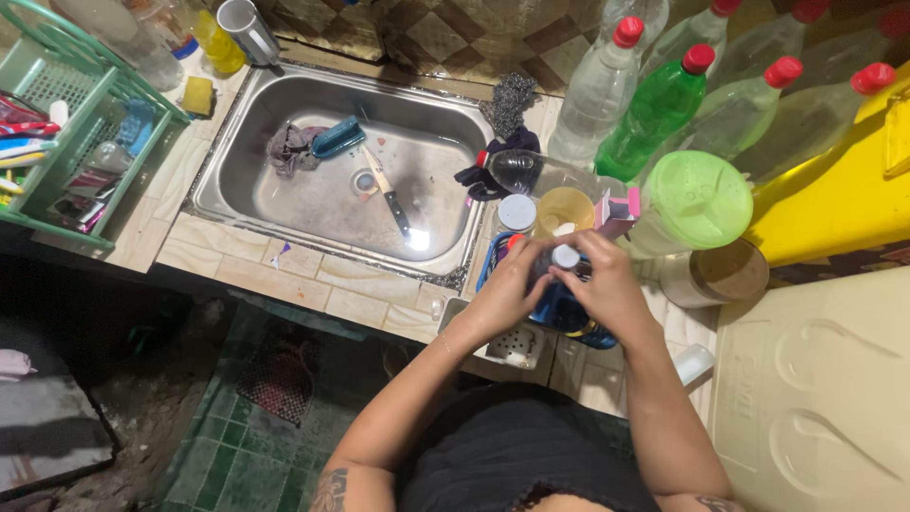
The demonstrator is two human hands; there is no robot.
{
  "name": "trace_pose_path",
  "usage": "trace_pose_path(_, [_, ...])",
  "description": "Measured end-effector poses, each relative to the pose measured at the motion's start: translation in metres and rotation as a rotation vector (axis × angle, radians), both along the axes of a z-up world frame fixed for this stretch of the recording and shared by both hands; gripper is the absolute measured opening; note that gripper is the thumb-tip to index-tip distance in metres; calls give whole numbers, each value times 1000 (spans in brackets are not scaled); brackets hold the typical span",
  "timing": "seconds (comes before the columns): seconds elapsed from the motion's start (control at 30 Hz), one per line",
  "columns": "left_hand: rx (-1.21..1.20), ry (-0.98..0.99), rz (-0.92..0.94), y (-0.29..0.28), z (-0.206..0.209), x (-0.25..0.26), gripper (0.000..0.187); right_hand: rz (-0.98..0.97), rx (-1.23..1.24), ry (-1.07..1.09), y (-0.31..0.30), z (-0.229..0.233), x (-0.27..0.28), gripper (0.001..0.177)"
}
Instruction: The person rinses a white plastic container under the tap, then places it in a blue dish rack. They then pick up and rinse several small bottles and toothbrushes, placing them into the same blue rack. The person also handles small packets and a green lid, organizing them into the rack.
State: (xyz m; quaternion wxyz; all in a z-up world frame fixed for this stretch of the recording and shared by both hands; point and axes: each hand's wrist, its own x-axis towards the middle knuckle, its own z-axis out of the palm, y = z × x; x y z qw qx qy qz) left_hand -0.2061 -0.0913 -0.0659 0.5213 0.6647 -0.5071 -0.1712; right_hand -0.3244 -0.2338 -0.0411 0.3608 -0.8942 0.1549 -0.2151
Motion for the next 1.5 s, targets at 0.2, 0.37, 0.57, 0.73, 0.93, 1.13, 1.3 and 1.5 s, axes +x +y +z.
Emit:
trace_pose_path(0.2, [66, -49, 45, -6, -39, 6, 40, 98, 48, 32, -16, -50, 7, 39])
trace_pose_path(0.37, [-3, -108, 68, -9, -53, 3, 47, 61, -70, 70, -21, -78, 12, 45])
trace_pose_path(0.57, [20, -97, 95, -4, -44, 4, 48, -47, -135, 210, -8, -59, 12, 50])
trace_pose_path(0.73, [-29, -93, 150, 15, -19, 16, 46, -62, -193, 75, 5, -21, 24, 60])
trace_pose_path(0.93, [-55, -90, 283, 48, 7, 42, 39, 42, -212, -107, 31, 12, 61, 46])
trace_pose_path(1.13, [-78, -90, 434, 93, 13, 95, 41, 208, -145, -170, 91, 16, 128, 39])
trace_pose_path(1.3, [-98, -48, 511, 138, 9, 157, 44, 283, -142, -85, 140, 20, 196, 31])
trace_pose_path(1.5, [-68, 70, 639, 203, 0, 242, 46, 377, -140, -68, 209, 30, 302, 29])
